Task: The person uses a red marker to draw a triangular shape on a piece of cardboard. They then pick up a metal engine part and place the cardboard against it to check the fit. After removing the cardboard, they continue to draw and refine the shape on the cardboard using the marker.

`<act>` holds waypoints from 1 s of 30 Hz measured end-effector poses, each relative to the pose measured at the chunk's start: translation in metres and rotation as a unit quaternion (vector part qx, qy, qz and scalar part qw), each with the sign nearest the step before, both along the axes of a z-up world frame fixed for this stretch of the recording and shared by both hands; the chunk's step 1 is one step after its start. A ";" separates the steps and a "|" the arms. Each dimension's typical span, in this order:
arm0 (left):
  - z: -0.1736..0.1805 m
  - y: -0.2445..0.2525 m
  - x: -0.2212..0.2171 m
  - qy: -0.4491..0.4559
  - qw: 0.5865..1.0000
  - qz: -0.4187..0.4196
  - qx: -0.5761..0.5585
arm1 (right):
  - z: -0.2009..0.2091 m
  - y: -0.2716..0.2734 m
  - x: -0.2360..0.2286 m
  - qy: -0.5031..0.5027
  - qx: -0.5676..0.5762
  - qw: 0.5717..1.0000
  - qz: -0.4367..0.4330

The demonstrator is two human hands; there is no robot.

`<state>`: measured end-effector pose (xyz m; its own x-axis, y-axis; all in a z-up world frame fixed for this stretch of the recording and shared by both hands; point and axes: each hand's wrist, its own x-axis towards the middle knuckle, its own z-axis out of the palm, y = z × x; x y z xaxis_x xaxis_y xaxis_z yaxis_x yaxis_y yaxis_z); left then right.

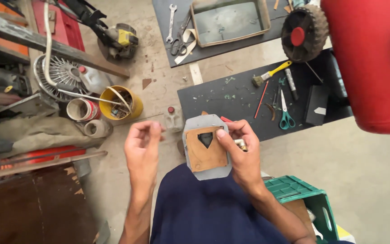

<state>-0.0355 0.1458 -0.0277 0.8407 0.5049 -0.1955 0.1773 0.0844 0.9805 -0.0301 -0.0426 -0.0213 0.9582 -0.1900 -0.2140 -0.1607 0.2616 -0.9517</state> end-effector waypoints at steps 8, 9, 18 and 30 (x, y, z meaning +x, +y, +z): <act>0.036 -0.077 0.020 0.074 0.971 -0.152 -0.167 | -0.001 -0.042 0.020 0.027 0.028 0.999 0.005; 0.041 -0.083 0.024 0.074 0.970 -0.156 -0.171 | 0.003 -0.048 0.023 0.033 0.030 0.999 0.011; 0.030 -0.121 0.058 0.083 0.963 -0.188 -0.173 | -0.018 -0.108 0.060 0.013 0.028 0.998 0.046; 0.035 -0.137 0.073 0.068 0.978 -0.159 -0.115 | -0.022 -0.126 0.090 0.003 0.021 0.995 0.094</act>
<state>0.0377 0.0087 0.0071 0.9069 0.1509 -0.3935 0.3573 0.2198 0.9078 0.0594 -0.1685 -0.0438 0.9744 0.0025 -0.2246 -0.2172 0.2656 -0.9393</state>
